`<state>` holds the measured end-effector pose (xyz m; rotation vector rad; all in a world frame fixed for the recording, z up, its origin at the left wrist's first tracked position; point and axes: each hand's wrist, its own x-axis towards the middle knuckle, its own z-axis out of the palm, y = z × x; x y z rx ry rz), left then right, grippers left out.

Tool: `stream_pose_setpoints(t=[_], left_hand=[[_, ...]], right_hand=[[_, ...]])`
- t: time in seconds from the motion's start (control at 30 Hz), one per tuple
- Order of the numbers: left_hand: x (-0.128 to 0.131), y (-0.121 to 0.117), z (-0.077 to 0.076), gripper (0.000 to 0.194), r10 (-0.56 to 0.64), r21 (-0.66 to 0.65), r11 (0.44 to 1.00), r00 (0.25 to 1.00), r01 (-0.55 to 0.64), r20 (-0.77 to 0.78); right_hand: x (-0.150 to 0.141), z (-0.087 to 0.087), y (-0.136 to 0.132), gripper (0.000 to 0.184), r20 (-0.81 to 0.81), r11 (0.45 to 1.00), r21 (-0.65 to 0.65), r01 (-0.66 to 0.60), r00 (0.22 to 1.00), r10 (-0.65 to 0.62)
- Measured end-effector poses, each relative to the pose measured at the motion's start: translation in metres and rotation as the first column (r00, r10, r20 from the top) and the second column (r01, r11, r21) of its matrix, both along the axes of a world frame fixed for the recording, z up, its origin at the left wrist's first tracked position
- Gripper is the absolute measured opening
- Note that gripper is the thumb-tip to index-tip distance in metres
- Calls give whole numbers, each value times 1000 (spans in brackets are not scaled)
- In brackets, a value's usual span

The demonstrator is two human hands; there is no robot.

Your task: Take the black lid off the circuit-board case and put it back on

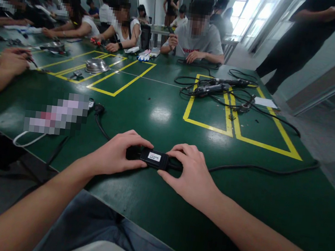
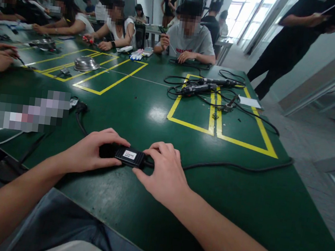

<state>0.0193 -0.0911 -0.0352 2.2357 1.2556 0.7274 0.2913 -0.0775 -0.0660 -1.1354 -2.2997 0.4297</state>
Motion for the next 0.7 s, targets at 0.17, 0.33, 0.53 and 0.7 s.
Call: stream_pose_setpoints(t=[0.17,0.33,0.53,0.7], left_hand=[[2,-1,-2,39,-5,10,1000,1000,5,-26],[6,-4,-4,40,-39,87,995,998,43,-49],[7,-6,-3,36,-31,165,985,996,44,-82],[1,-2,-7,34,9,151,988,995,6,-99]], right_hand=[[1,3,-1,45,21,999,-32,-10,1000,10],[2,6,-2,54,14,999,-29,-35,999,35],[2,2,1,32,-14,1000,-23,-22,1000,21],[2,2,2,29,-28,999,-28,-29,999,28]])
